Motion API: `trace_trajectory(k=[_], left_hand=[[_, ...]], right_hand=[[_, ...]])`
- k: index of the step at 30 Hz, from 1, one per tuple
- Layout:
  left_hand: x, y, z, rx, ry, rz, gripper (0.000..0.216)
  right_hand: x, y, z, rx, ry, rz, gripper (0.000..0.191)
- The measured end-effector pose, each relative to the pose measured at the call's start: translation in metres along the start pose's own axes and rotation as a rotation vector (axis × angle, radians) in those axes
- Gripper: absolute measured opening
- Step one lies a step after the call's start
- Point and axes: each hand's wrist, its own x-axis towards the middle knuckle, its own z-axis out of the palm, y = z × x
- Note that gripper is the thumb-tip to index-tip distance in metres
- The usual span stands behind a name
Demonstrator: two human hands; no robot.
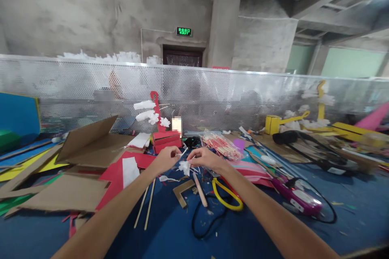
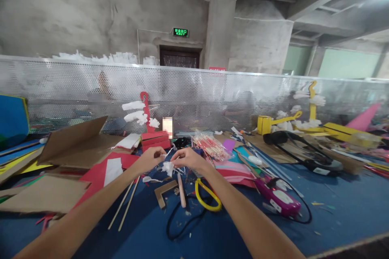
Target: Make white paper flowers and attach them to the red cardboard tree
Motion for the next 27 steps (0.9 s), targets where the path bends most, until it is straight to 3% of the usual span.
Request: trace_trajectory(k=[7,14,27], left_hand=[[-0.006,0.013,0.008,0.089,0.046,0.073,0.014],[-0.008,0.014,0.012,0.258,0.053,0.142,0.007],[-0.01,0.018,0.007,0.116,0.044,0.198,0.014]], right_hand=[[0.004,0.001,0.008,0.153,0.051,0.028,0.036],[0.002,-0.005,0.012,0.087,0.069,-0.006,0.028],[0.0,-0.006,0.009,0.018,0.116,-0.009,0.021]])
